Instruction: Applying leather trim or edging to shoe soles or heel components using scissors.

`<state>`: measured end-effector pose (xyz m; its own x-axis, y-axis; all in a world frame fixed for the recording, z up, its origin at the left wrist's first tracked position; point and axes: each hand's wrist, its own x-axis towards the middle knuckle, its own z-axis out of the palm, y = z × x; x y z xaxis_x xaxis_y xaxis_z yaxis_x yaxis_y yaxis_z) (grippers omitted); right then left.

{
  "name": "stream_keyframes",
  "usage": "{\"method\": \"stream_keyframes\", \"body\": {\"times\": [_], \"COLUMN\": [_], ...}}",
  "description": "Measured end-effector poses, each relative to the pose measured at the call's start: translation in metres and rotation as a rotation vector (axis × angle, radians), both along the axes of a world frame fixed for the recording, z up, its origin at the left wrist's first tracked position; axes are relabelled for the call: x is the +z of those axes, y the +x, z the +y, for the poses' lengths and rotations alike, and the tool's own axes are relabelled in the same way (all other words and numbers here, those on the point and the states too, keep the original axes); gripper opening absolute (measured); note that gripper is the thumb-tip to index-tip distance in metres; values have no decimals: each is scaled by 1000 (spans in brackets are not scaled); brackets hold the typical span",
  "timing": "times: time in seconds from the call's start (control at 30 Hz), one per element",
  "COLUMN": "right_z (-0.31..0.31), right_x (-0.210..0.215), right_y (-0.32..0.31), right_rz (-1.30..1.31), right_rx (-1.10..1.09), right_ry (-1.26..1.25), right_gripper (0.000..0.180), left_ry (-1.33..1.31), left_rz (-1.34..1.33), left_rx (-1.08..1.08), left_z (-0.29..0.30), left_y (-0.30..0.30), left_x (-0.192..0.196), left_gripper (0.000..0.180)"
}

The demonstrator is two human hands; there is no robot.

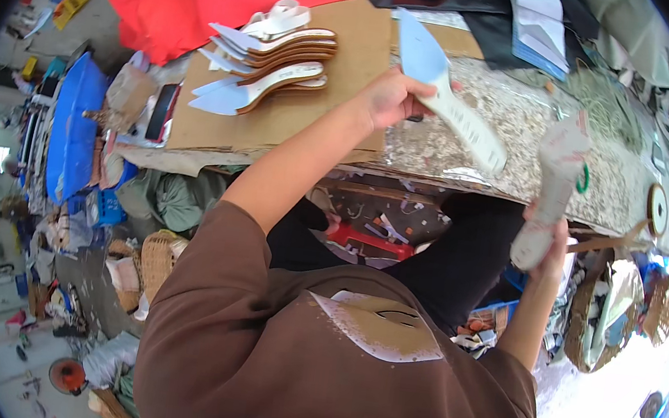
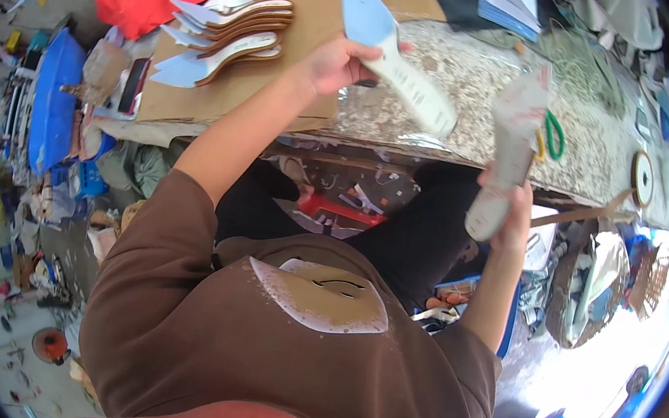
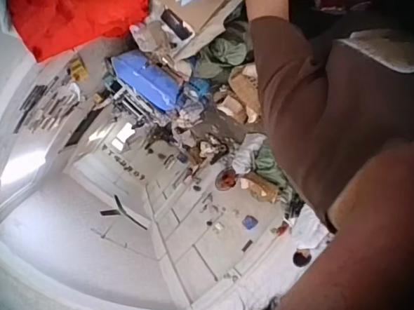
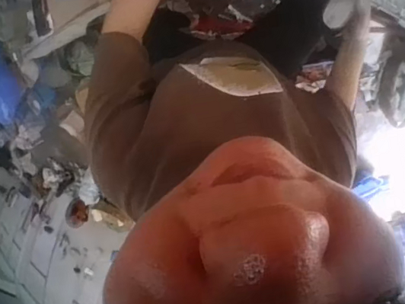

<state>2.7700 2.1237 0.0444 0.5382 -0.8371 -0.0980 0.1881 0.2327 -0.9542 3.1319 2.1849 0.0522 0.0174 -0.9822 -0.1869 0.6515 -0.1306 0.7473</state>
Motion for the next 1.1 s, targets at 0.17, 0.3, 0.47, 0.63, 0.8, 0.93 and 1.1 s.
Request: {"method": "stream_keyframes", "body": {"times": [0.17,0.3,0.47,0.63,0.8,0.93,1.1], "right_z": [15,17,28,17,4,20,-28], "right_x": [38,39,22,20,47,82,58], "right_y": [28,49,83,82,88,144,179], "right_rz": [382,616,701,519,130,-116,50], "right_rx": [29,-27,137,257,281,457,535], "right_ry": [-405,-950,-1153,-678,-221,-119,-197], "right_gripper": [44,44,44,43,21,19,20], "left_ry": [-147,-479,-421,152,-97,-215,-206], "left_rz": [-1203,-1502,-2366,-2040,-1996,-2010,-2061], "left_rx": [752,873,187,-130,435,404,345], "left_z": [-30,12,46,71,79,61,52], "left_y": [6,-3,-52,-20,-21,-39,-51], "left_x": [-1,66,82,63,47,20,11], "left_gripper": [51,44,40,27,19,18,8]}}
